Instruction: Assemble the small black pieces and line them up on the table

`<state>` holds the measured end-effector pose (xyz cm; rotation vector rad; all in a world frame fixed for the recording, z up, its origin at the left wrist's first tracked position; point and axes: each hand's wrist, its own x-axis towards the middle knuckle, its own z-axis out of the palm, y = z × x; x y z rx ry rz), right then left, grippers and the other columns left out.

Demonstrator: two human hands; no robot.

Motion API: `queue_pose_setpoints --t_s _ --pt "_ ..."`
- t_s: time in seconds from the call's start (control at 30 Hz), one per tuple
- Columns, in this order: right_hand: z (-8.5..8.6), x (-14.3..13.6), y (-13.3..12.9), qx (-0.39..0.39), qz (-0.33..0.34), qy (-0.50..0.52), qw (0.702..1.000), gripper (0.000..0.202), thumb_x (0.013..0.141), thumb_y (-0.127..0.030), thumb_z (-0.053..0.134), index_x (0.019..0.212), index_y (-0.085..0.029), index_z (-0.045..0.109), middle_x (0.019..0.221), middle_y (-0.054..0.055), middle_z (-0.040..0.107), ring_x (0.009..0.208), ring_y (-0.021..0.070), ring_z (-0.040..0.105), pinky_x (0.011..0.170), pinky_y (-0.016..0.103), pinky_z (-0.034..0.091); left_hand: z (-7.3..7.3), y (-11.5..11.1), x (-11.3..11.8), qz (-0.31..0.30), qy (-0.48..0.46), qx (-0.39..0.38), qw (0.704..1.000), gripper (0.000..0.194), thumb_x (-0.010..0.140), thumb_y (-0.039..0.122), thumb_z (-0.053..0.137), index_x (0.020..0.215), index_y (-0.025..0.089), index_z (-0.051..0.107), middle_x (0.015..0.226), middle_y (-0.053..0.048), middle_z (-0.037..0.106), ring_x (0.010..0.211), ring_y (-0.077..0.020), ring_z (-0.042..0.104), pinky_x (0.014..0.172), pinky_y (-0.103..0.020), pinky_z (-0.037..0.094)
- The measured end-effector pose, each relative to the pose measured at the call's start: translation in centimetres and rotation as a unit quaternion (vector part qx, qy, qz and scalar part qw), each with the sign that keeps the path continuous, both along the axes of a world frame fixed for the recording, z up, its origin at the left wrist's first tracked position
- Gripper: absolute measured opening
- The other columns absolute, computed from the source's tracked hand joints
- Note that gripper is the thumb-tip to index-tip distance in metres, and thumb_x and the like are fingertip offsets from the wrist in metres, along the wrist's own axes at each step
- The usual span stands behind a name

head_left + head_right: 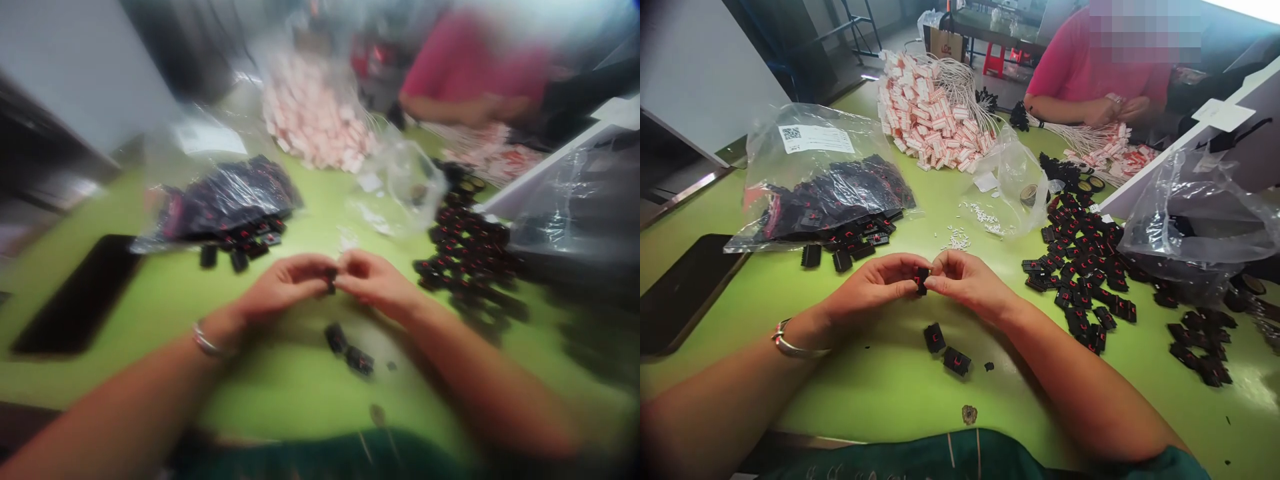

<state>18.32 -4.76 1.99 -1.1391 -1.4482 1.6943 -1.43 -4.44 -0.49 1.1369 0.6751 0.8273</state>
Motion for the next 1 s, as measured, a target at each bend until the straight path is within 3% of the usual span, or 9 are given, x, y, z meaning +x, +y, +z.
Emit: queue_pose_setpoints --t_s 0.1,0.2,0.3,0.5,0.57,0.63,0.77,0.83,1.0 --pt "-0.1 0.9 0.9 0.198 -0.036 -0.111 0.973 0.013 0.084 -0.029 0.060 0.078 -0.018 0.057 0.069 -0.002 0.054 0.060 0.0093 0.046 0.057 0.023 0.038 -0.6 0.3 0.0 0.080 -0.003 -0.027 0.996 0.032 0.075 0.022 0.073 0.107 0.020 0.067 0.083 -0.003 0.068 0.067 -0.0093 0.058 0.064 -0.021 0.046" --pt "-1.1 1.9 1.8 0.367 0.050 -0.261 0.891 0.007 0.085 -0.020 0.056 0.080 -0.018 0.061 0.080 0.003 0.058 0.074 0.0134 0.051 0.069 0.026 0.040 -0.8 0.7 0.1 0.153 -0.008 -0.054 0.987 0.035 0.074 0.024 0.074 0.107 0.018 0.066 0.080 -0.002 0.064 0.064 -0.0081 0.055 0.061 -0.020 0.043" --pt "-2.1 2.4 2.3 0.422 0.123 -0.377 0.815 0.010 0.087 -0.021 0.053 0.083 -0.018 0.062 0.086 0.005 0.057 0.076 0.0143 0.051 0.067 0.026 0.038 -0.7 0.8 0.2 0.164 -0.002 -0.066 0.984 0.036 0.072 0.025 0.075 0.106 0.017 0.066 0.079 -0.002 0.063 0.064 -0.0085 0.054 0.061 -0.021 0.042" --pt "-2.6 1.4 1.5 0.478 0.119 -0.492 0.718 0.017 0.088 -0.021 0.047 0.076 -0.019 0.060 0.077 0.004 0.055 0.066 0.0148 0.044 0.056 0.027 0.028 -0.8 0.8 0.2 0.133 0.026 -0.049 0.990 0.037 0.073 0.028 0.074 0.108 0.017 0.065 0.078 -0.002 0.063 0.065 -0.0091 0.053 0.062 -0.022 0.041" --pt "-2.7 1.0 1.3 0.486 0.105 -0.507 0.704 0.018 0.088 -0.020 0.046 0.074 -0.018 0.058 0.076 0.005 0.054 0.064 0.0150 0.041 0.055 0.028 0.026 -1.1 0.8 0.1 0.119 0.031 -0.044 0.991 0.037 0.075 0.029 0.072 0.110 0.017 0.064 0.079 -0.002 0.063 0.066 -0.0093 0.054 0.063 -0.022 0.041" --pt "-2.9 0.9 1.2 0.490 0.082 -0.470 0.729 0.016 0.087 -0.019 0.046 0.075 -0.017 0.057 0.076 0.005 0.054 0.064 0.0148 0.042 0.056 0.028 0.028 -1.2 0.9 0.0 0.100 0.036 -0.038 0.994 0.037 0.077 0.029 0.071 0.111 0.018 0.064 0.081 -0.003 0.063 0.068 -0.0097 0.054 0.064 -0.023 0.042" --pt "-2.4 0.7 1.0 0.455 -0.017 -0.269 0.849 0.011 0.086 -0.017 0.047 0.077 -0.018 0.053 0.072 0.002 0.052 0.066 0.0132 0.046 0.062 0.026 0.037 -1.3 0.7 0.0 0.067 0.035 -0.037 0.996 0.036 0.078 0.028 0.069 0.113 0.020 0.064 0.085 -0.003 0.064 0.069 -0.0099 0.054 0.066 -0.023 0.042" --pt "-1.8 0.3 0.7 0.416 -0.058 -0.195 0.886 0.012 0.087 -0.018 0.048 0.076 -0.019 0.052 0.071 0.000 0.051 0.065 0.0123 0.046 0.061 0.026 0.038 -1.2 0.5 0.0 0.053 0.033 -0.041 0.997 0.036 0.078 0.027 0.068 0.113 0.020 0.064 0.087 -0.003 0.064 0.069 -0.0099 0.053 0.067 -0.023 0.043" --pt "-1.3 -0.5 -0.1 0.383 -0.052 -0.163 0.908 0.010 0.087 -0.021 0.052 0.078 -0.020 0.055 0.073 0.001 0.054 0.065 0.0126 0.047 0.062 0.027 0.039 -1.1 0.3 0.2 0.032 0.020 -0.026 0.999 0.033 0.079 0.025 0.068 0.111 0.019 0.066 0.098 -0.006 0.067 0.072 -0.0102 0.055 0.068 -0.022 0.044"
